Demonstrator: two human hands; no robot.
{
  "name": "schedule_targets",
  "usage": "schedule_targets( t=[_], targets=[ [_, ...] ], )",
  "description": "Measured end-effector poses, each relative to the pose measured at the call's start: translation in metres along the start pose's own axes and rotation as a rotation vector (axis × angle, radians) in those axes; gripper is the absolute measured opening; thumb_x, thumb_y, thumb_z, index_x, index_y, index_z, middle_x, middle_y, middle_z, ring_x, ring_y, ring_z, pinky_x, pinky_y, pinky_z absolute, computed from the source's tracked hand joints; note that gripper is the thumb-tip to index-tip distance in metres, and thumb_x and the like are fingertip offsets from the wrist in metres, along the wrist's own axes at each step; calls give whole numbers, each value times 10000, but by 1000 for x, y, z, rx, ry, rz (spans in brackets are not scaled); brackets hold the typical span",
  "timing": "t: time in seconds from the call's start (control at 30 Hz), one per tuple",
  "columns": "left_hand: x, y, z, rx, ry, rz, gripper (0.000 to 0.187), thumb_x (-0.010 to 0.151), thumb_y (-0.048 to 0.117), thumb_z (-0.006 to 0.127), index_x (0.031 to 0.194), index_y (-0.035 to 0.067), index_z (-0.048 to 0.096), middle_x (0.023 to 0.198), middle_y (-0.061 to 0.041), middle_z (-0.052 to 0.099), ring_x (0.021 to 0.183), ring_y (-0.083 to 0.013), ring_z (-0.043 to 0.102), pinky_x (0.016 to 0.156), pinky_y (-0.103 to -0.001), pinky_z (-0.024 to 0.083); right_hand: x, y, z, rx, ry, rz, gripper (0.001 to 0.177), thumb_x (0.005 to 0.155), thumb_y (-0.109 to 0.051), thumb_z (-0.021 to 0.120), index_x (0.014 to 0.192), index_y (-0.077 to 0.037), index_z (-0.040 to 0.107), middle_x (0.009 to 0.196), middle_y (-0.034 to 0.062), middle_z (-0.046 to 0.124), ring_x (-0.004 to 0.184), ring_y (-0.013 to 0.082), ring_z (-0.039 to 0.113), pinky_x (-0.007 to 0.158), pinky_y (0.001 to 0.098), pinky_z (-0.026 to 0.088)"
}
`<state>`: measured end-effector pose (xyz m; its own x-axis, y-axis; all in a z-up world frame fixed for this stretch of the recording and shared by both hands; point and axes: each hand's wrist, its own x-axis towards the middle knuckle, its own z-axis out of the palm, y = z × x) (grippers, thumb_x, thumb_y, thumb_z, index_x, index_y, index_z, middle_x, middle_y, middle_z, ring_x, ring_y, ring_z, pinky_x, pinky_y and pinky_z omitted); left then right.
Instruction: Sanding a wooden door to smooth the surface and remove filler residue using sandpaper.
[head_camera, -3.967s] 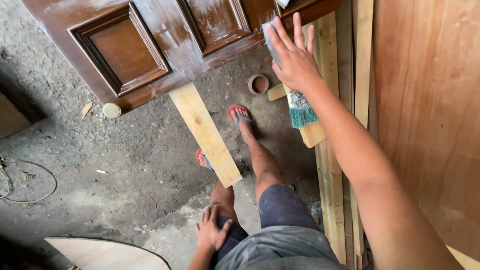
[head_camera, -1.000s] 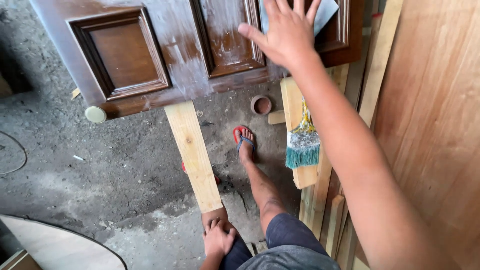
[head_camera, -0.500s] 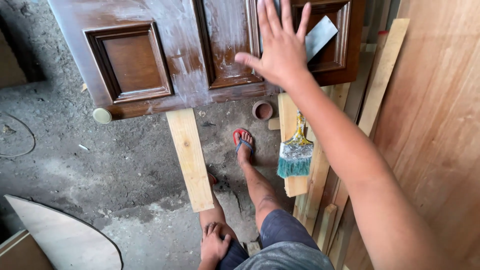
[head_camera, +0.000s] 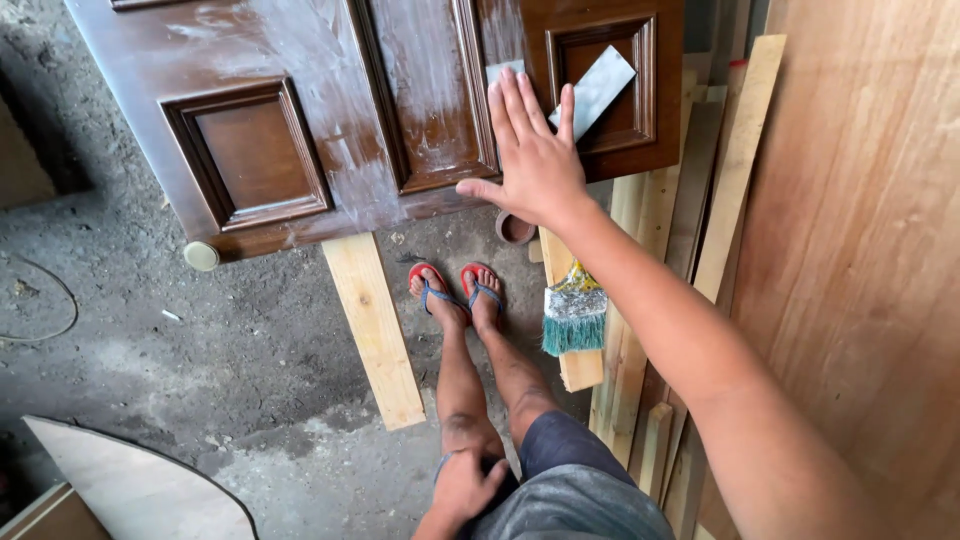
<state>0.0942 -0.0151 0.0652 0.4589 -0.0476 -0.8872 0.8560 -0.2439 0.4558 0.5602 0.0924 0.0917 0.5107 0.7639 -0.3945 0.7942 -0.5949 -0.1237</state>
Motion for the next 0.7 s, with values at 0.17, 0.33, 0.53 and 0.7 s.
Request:
schedule_targets(
  t=[0.17,0.33,0.53,0.7],
  targets=[
    [2,24,-17,-2,-173,83,636,900,512,620,1434,177,529,1035,-110,763,967,-372,721,808,-505,533,45,16,-15,89,-18,-8,1113,958,-842,312,1648,3,94,1733,180,68,1606,307,46,1195,667,-95],
    [-9,32,-52,0,-189,117,583,908,511,608,1389,185,556,965,-81,764,894,-364,716,743,-491,520,8,-3,-27,-9,-211,75,1160,876,-901,214,1645,-77,-57,1723,95,-116,1605,244,-54,1228,631,-121],
    [-2,13,-58,37,-114,105,553,913,499,616,1372,194,573,994,-41,777,979,-395,702,800,-499,517,42,1,-46,51,-217,99,1047,974,-809,283,1649,-89,-67,1728,85,-120,1609,221,-71,1245,604,-115],
    [-7,56,-86,-37,-71,131,498,905,433,665,1328,177,609,966,23,823,973,-307,742,806,-438,552,6,-2,-27,57,-254,87,1102,928,-836,279,1637,-70,-72,1716,95,-134,1599,238,-73,1238,616,-111]
  ],
)
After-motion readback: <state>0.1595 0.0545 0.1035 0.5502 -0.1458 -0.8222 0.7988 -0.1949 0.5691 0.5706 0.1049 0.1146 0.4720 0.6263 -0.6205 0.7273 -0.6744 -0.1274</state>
